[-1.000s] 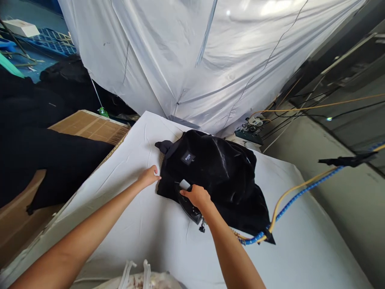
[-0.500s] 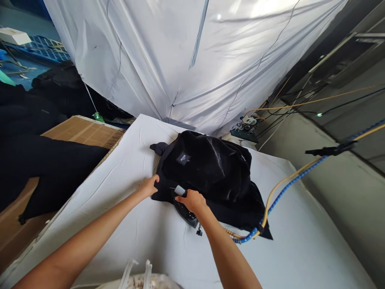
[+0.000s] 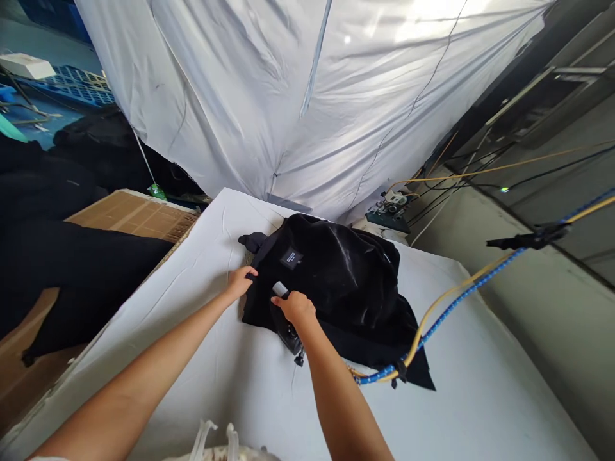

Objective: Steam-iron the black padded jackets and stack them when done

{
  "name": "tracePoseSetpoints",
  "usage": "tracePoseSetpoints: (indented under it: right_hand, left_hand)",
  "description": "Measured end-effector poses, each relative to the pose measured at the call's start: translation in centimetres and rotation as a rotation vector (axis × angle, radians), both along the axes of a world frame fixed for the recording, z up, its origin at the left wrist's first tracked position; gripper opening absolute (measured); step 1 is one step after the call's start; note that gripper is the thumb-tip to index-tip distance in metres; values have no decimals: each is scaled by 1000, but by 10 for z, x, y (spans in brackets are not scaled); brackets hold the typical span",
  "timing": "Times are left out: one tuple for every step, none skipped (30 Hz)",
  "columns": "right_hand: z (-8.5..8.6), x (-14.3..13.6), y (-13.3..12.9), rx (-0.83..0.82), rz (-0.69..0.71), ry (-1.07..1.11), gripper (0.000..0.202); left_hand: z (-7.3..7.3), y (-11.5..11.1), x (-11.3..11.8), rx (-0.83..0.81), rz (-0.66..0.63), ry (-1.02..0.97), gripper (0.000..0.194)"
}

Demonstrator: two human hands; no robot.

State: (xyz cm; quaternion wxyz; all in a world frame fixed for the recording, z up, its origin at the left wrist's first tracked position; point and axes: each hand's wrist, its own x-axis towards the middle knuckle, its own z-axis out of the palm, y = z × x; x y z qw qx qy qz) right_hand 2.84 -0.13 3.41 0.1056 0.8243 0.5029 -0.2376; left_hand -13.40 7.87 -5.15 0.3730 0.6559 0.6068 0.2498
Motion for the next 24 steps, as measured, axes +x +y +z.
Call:
tracePoseSetpoints:
  right_hand:
    - [0, 1, 0, -8, -19, 5, 71]
    - [1, 3, 0, -15, -40, 8, 72]
    - [1, 5, -1, -22, -58, 12, 72]
    - [3, 7, -1, -29, -73, 15, 72]
    - [5, 9, -2, -33, -83, 17, 72]
    - [7, 11, -4, -38, -86, 21, 72]
    - [10, 12, -5, -43, -84, 28, 71]
    - [13, 13, -7, -48, -80, 35, 69]
    - [16, 13, -9, -50, -74, 38, 68]
    - [19, 12, -10, -49, -65, 39, 67]
    - [21, 10, -12, -45, -52, 39, 66]
    - [23, 7, -12, -42, -37, 39, 66]
    - [24, 3, -12, -39, -21, 42, 67]
    - [24, -2, -12, -38, -3, 47, 67]
    - [23, -7, -10, -36, 14, 53, 67]
    - [21, -12, -7, -30, 30, 56, 67]
    - [19, -17, -4, -19, 43, 55, 67]
    - [16, -21, 0, -6, 51, 50, 68]
    - [13, -24, 4, 4, 53, 43, 68]
    - [11, -26, 7, 8, 48, 38, 68]
    - [8, -26, 11, 7, 37, 35, 69]
    - [6, -26, 13, 3, 23, 35, 69]
    - [5, -24, 15, -4, 6, 35, 69]
    - [4, -21, 15, -10, -10, 36, 69]
  left_hand:
    - [-2, 1, -3, -1, 5, -14, 37]
    - [-5, 1, -6, -4, 12, -27, 39]
    - [-7, 0, -9, -8, 20, -37, 40]
    - [-8, -1, -12, -14, 28, -46, 41]
    - [-9, -2, -14, -21, 36, -53, 42]
    - [-9, -3, -16, -30, 42, -58, 43]
    - [-9, -3, -17, -44, 49, -62, 44]
    - [-8, -3, -18, -60, 56, -64, 44]
    - [-8, -2, -19, -80, 63, -66, 43]
    - [-7, -2, -20, -100, 69, -71, 43]
    - [-7, -1, -21, -119, 74, -80, 43]
    - [-7, -1, -22, -137, 76, -94, 43]
    - [-8, -1, -22, -153, 75, -113, 44]
    - [-9, -1, -23, -168, 72, -136, 45]
    - [-10, -1, -23, -181, 69, -162, 46]
    - [-10, -1, -24, -194, 67, -188, 46]
    - [-11, -1, -24, -206, 65, -214, 47]
    - [-11, -1, -24, -218, 64, -242, 47]
    - [-11, 0, -25, -228, 62, -269, 47]
    - [-10, 0, -26, -239, 58, -297, 48]
    - [-9, 1, -27, -249, 54, -324, 47]
    - [-8, 1, -28, -259, 48, -349, 47]
    - [-7, 2, -28, -269, 43, -371, 47]
    - [-6, 2, -29, -280, 39, -388, 47]
